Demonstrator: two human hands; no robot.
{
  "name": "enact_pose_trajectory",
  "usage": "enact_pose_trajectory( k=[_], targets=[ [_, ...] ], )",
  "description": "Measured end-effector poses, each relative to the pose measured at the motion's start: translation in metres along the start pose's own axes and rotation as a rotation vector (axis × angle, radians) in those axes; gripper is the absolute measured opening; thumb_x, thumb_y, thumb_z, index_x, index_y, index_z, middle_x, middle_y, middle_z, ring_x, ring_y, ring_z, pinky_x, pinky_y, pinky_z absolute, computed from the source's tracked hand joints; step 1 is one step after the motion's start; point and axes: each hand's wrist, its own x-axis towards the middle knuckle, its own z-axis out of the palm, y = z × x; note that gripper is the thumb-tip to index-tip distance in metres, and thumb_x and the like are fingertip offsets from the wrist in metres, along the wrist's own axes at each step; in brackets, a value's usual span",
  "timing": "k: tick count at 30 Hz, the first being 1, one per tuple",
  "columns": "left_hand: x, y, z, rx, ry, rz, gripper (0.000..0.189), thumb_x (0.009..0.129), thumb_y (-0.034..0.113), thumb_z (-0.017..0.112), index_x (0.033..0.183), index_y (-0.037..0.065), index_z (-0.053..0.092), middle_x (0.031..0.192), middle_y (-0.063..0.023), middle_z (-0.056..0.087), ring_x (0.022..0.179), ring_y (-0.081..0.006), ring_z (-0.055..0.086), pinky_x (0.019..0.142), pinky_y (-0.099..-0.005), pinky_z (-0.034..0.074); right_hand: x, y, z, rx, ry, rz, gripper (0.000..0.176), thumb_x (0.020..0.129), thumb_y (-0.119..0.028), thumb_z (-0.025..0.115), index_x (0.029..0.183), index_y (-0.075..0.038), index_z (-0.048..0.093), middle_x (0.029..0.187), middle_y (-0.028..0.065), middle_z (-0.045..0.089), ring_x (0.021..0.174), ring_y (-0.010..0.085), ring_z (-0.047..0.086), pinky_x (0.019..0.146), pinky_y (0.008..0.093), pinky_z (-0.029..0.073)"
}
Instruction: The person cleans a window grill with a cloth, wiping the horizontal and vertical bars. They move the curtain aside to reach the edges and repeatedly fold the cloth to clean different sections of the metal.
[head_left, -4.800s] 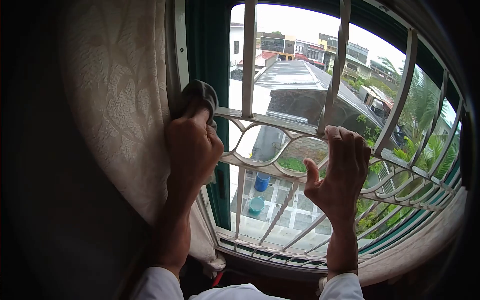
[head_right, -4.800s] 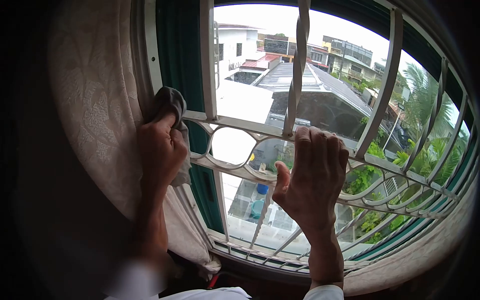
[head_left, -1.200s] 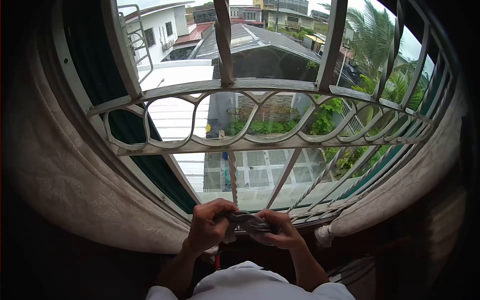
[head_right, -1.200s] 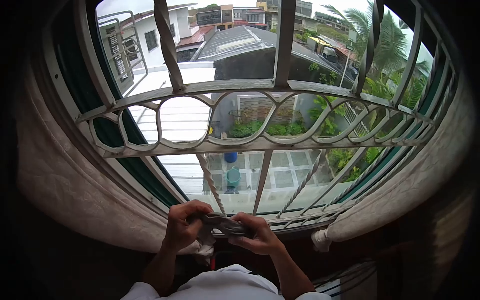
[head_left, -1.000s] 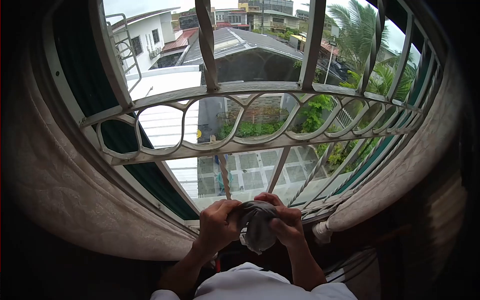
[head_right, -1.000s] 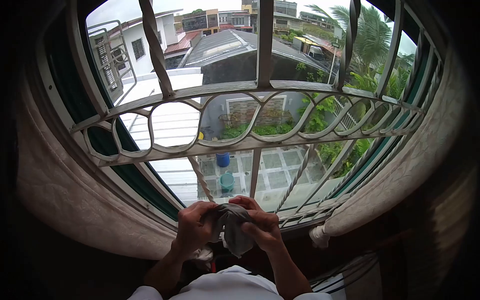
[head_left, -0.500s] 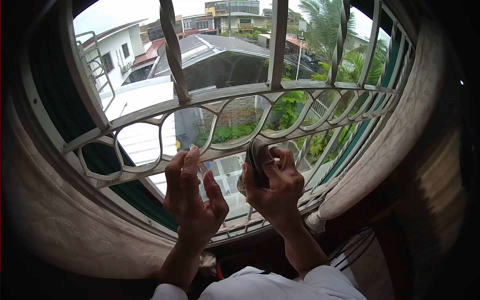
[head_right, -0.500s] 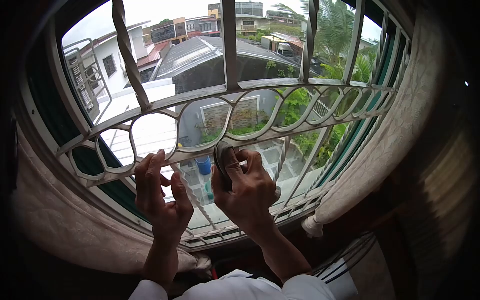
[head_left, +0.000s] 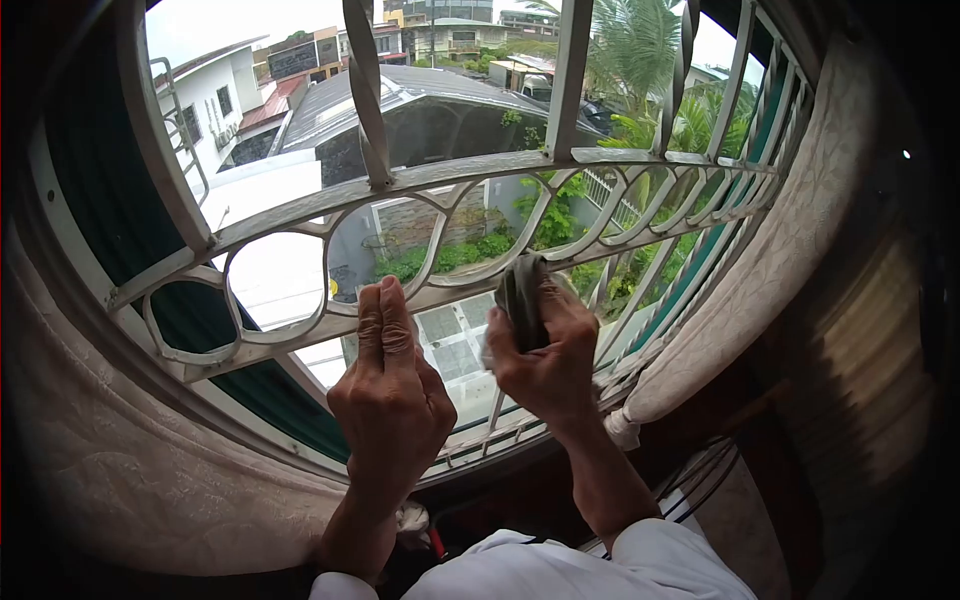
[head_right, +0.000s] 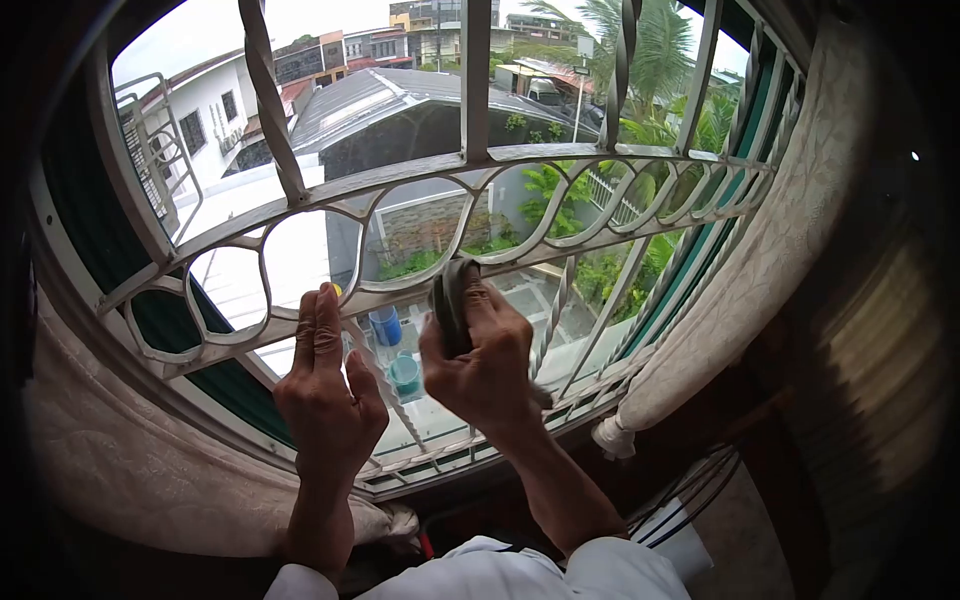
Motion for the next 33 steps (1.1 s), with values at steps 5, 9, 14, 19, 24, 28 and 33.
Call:
enact_pose_trajectory(
  k=[5, 9, 14, 19, 24, 28, 33],
  targets=[
    [-0.002, -0.007, -0.003, 0.049, -0.047, -0.019, 0.062, 0.085, -0.001, 0.051, 0.147, -0.004, 0.05, 0.141, -0.0277, 0.058, 0.132, -0.044, 0.055, 0.101, -0.0493, 0.055, -0.018, -0.002, -0.024, 0.12, -0.047, 0.089, 0.035, 0.079, -0.004, 0.074, 0.114, 0.0, 0.073, 0.084, 0.0121, 0.067, 0.072, 0.0192, 0.07, 0.067, 0.0297, 0.054],
    [-0.006, -0.007, -0.002, 0.016, -0.057, -0.033, 0.068, 0.082, -0.002, 0.05, 0.15, 0.002, 0.048, 0.148, -0.0245, 0.053, 0.134, -0.0434, 0.053, 0.102, -0.0487, 0.055, 0.034, 0.016, -0.065, -0.524, -0.245, 0.117, 0.051, 0.073, -0.009, 0.078, 0.118, 0.01, 0.061, 0.083, 0.0211, 0.067, 0.07, 0.0395, 0.068, 0.066, 0.0453, 0.056],
    [-0.01, 0.0, 0.004, -0.028, -0.021, -0.07, 0.073, 0.08, -0.004, 0.049, 0.152, 0.004, 0.047, 0.151, -0.0235, 0.05, 0.136, -0.0413, 0.052, 0.102, -0.0495, 0.055, 0.022, 0.007, -0.035, -0.367, -0.283, -0.026, 0.053, 0.074, -0.004, 0.071, 0.123, 0.014, 0.058, 0.081, 0.0232, 0.063, 0.069, 0.0396, 0.067, 0.064, 0.0468, 0.053],
    [-0.007, -0.002, 0.007, 0.039, 0.003, -0.031, 0.073, 0.079, -0.005, 0.046, 0.151, 0.001, 0.047, 0.151, -0.0229, 0.051, 0.139, -0.0405, 0.049, 0.103, -0.051, 0.054, -0.015, 0.012, -0.047, -0.055, -0.133, -0.018, 0.048, 0.076, -0.004, 0.072, 0.119, 0.011, 0.06, 0.082, 0.0205, 0.066, 0.068, 0.0351, 0.069, 0.065, 0.0381, 0.055],
    [-0.008, 0.002, 0.012, 0.026, 0.054, -0.039, 0.075, 0.079, -0.004, 0.046, 0.153, 0.006, 0.046, 0.153, -0.0211, 0.05, 0.139, -0.0406, 0.05, 0.103, -0.0494, 0.055, -0.011, 0.057, -0.033, -0.44, 0.054, 0.059, 0.045, 0.082, -0.009, 0.073, 0.115, 0.012, 0.052, 0.082, 0.0257, 0.059, 0.069, 0.0464, 0.064, 0.062, 0.0498, 0.053],
    [-0.006, 0.003, 0.014, 0.095, 0.059, -0.008, 0.077, 0.075, -0.008, 0.047, 0.151, -0.001, 0.045, 0.149, -0.0274, 0.051, 0.138, -0.0441, 0.049, 0.104, -0.0501, 0.054, -0.033, 0.041, -0.027, -0.09, -0.081, -0.022, 0.067, 0.081, -0.008, 0.073, 0.137, 0.013, 0.043, 0.094, 0.0263, 0.062, 0.077, 0.0449, 0.067, 0.066, 0.049, 0.056],
    [-0.01, 0.0, 0.011, 0.019, 0.011, -0.078, 0.081, 0.072, -0.009, 0.05, 0.152, 0.001, 0.045, 0.152, -0.0231, 0.05, 0.141, -0.0417, 0.047, 0.109, -0.0508, 0.05, -0.008, 0.083, -0.077, -0.188, 0.076, 0.087, 0.064, 0.081, -0.008, 0.072, 0.134, 0.015, 0.046, 0.096, 0.0305, 0.066, 0.08, 0.0477, 0.069, 0.071, 0.0475, 0.057]
  ],
)
